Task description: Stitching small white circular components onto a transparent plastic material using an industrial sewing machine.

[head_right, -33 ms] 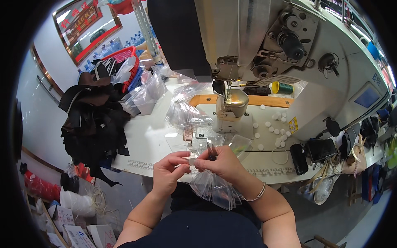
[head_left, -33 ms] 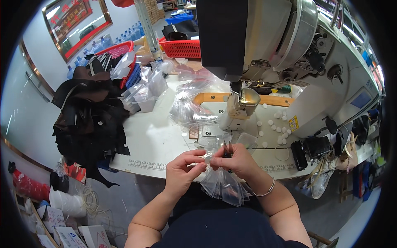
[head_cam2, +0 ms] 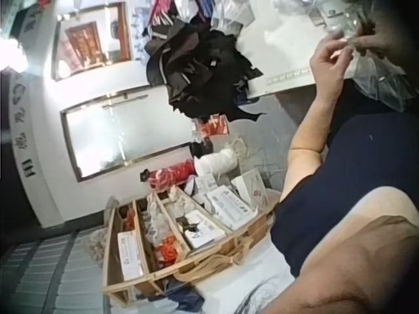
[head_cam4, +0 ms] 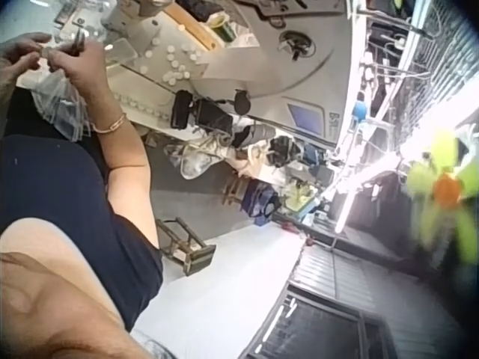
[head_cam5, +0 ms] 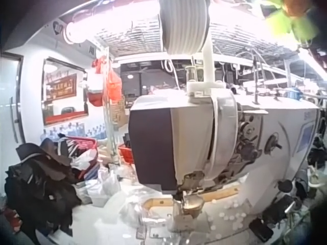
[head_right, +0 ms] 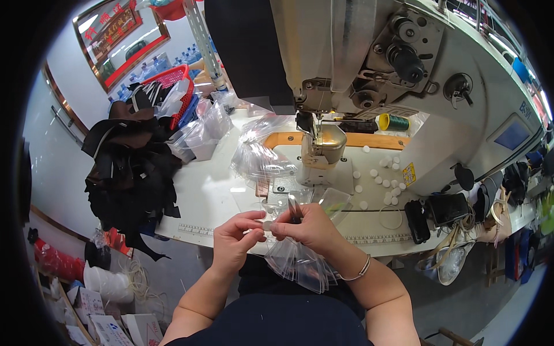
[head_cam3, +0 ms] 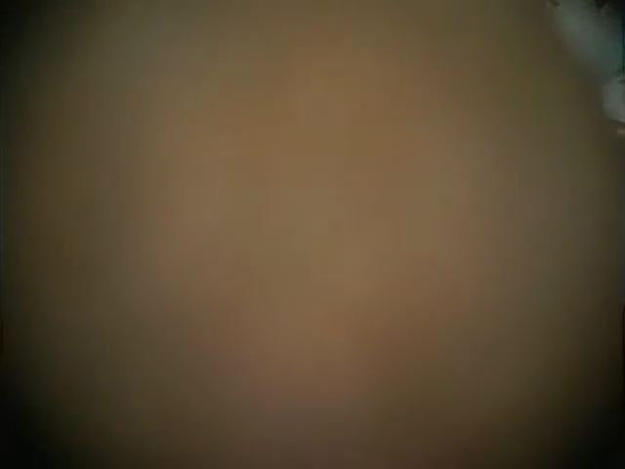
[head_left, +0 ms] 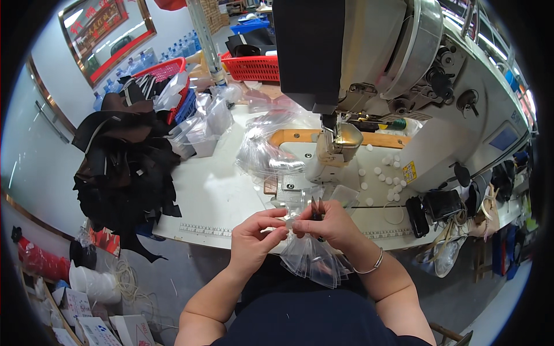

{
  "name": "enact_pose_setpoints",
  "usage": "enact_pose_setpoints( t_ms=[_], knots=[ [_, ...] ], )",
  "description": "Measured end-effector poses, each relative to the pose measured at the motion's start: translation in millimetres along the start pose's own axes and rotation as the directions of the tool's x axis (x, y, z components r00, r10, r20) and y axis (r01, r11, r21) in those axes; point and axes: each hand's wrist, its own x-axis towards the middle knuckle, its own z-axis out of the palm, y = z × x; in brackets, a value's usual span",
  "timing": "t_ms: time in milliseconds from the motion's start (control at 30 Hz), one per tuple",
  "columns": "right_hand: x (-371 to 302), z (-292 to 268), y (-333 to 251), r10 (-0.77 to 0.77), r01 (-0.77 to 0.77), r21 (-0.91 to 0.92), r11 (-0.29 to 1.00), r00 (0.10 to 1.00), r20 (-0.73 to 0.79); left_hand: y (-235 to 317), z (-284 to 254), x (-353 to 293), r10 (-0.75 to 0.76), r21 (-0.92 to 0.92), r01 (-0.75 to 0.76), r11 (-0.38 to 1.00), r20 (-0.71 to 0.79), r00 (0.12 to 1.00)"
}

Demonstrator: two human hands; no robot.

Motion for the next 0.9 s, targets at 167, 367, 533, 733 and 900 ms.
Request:
enact_pose_setpoints(
  t_ms=[167,367,533,733,900],
  knots=[
    [2,-2,2,0.054,-0.053,-0.029,0.998,0.997,0.059,1,-2,3,-0.155,-0.011,0.155,0.988,0.013,0.988],
    [-6,-5,-4,0.067,-0.072,0.060,0.996,0.995,0.071,-6,2,3,-0.157,-0.172,0.144,0.975,-0.068,0.985],
    [-11,-3,-1,-0.048,0.052,-0.066,0.996,0.997,0.062,-7,6,3,-0.148,-0.232,0.134,0.963,-0.045,0.988],
    [-12,-3,-3,-0.054,0.055,-0.125,0.991,0.998,0.012,-11,7,2,-0.134,-0.211,0.117,0.970,-0.066,0.989],
    [-12,-3,-2,-0.080,0.086,-0.159,0.984,0.996,0.044,-15,7,1,-0.105,-0.207,0.088,0.974,-0.073,0.992]
  ],
)
